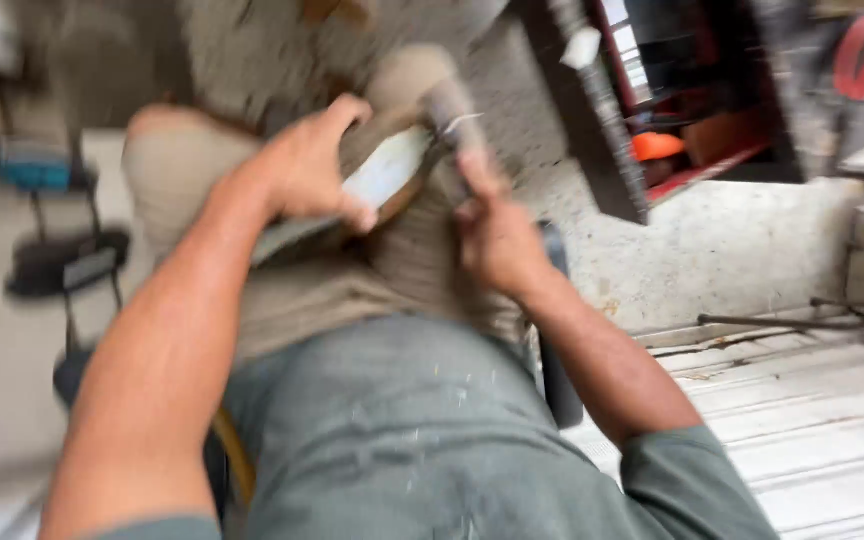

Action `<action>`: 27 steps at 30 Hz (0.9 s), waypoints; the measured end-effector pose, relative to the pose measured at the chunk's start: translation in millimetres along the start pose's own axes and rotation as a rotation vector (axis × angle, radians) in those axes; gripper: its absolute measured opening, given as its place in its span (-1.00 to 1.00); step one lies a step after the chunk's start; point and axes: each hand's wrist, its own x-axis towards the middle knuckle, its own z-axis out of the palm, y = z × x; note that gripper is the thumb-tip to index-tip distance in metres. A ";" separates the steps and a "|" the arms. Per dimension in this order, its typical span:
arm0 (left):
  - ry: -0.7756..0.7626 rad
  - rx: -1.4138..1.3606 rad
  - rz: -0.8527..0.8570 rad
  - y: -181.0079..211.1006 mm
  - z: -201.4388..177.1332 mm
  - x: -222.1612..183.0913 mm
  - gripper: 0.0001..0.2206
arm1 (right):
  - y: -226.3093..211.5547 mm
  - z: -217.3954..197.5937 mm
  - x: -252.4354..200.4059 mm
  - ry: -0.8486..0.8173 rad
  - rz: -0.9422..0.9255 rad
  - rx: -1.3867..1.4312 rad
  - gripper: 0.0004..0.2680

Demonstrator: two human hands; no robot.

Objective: Securing the upper part of a shoe to the sole or last using pliers to stretch the material and a hammer to fasten it.

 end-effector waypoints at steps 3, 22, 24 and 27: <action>-0.133 -0.016 -0.246 29.3 -10.3 -10.7 0.04 | -20.1 -73.8 -12.6 -0.044 -0.074 -0.032 -0.51; 0.999 0.865 0.112 26.2 80.5 -33.0 -0.67 | 102.9 -145.9 182.3 0.348 -0.087 -0.707 -0.57; 1.021 0.835 0.137 28.0 77.2 -34.5 -0.74 | 89.0 -151.4 193.8 0.359 0.039 -0.820 -0.86; 0.975 0.773 0.161 22.6 77.6 -36.0 -0.74 | 133.5 -165.9 214.5 0.245 0.299 -0.866 -0.77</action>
